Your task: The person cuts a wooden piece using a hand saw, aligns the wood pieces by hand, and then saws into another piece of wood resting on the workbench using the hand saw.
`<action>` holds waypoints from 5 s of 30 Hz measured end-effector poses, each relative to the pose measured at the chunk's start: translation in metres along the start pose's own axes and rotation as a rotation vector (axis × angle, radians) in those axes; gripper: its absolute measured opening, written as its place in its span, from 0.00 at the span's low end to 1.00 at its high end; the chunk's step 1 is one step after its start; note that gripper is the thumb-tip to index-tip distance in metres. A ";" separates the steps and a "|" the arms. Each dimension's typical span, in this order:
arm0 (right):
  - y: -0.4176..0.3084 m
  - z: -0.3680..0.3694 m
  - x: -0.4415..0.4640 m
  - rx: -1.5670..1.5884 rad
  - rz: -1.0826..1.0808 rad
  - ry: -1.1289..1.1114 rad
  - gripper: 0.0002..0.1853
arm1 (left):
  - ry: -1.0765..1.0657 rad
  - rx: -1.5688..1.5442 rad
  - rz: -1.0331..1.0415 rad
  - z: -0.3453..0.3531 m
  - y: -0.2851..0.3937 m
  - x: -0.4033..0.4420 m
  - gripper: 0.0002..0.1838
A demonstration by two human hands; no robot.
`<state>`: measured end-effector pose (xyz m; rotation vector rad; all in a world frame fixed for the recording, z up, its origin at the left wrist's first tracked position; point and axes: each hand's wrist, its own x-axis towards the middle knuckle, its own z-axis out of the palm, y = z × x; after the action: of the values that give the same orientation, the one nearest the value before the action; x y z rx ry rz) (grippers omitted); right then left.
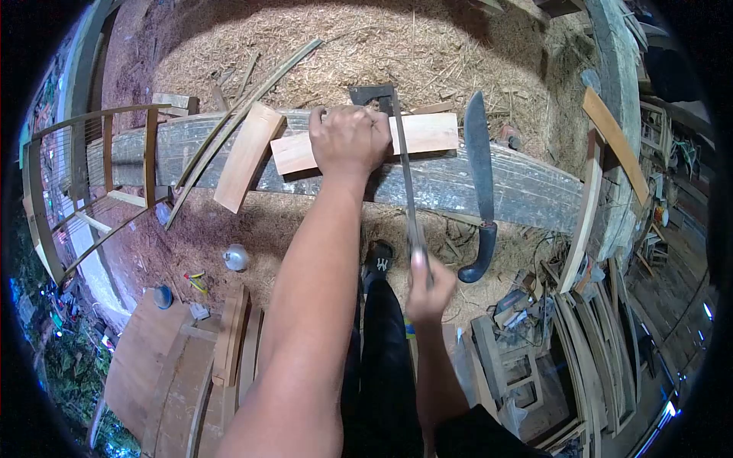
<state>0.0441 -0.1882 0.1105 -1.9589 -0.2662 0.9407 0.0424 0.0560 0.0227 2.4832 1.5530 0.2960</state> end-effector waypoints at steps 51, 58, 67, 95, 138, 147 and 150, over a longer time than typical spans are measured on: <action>-0.028 -0.020 0.007 -0.032 0.095 -0.053 0.23 | 0.204 -0.015 0.058 0.013 -0.007 0.002 0.17; -0.041 0.001 0.055 -0.081 -0.056 -0.044 0.23 | 0.221 0.023 0.055 0.010 -0.001 0.008 0.18; -0.054 0.016 0.084 -0.176 -0.037 -0.051 0.21 | 0.200 0.026 0.069 0.007 -0.002 0.009 0.17; -0.046 -0.009 0.024 -0.007 0.061 -0.032 0.23 | 0.209 0.020 0.085 0.012 -0.002 0.010 0.15; -0.081 0.022 0.069 -0.145 0.119 -0.007 0.16 | 0.199 0.008 0.045 0.009 0.000 0.015 0.16; -0.062 -0.007 0.010 -0.158 -0.004 -0.038 0.17 | 0.209 -0.006 0.051 0.007 -0.002 0.015 0.15; -0.074 0.022 0.070 -0.217 0.060 -0.031 0.17 | 0.210 0.018 0.059 0.010 -0.001 0.016 0.15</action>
<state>0.0895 -0.0962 0.1291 -2.1621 -0.3411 1.0175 0.0509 0.0699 0.0143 2.5859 1.5650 0.5717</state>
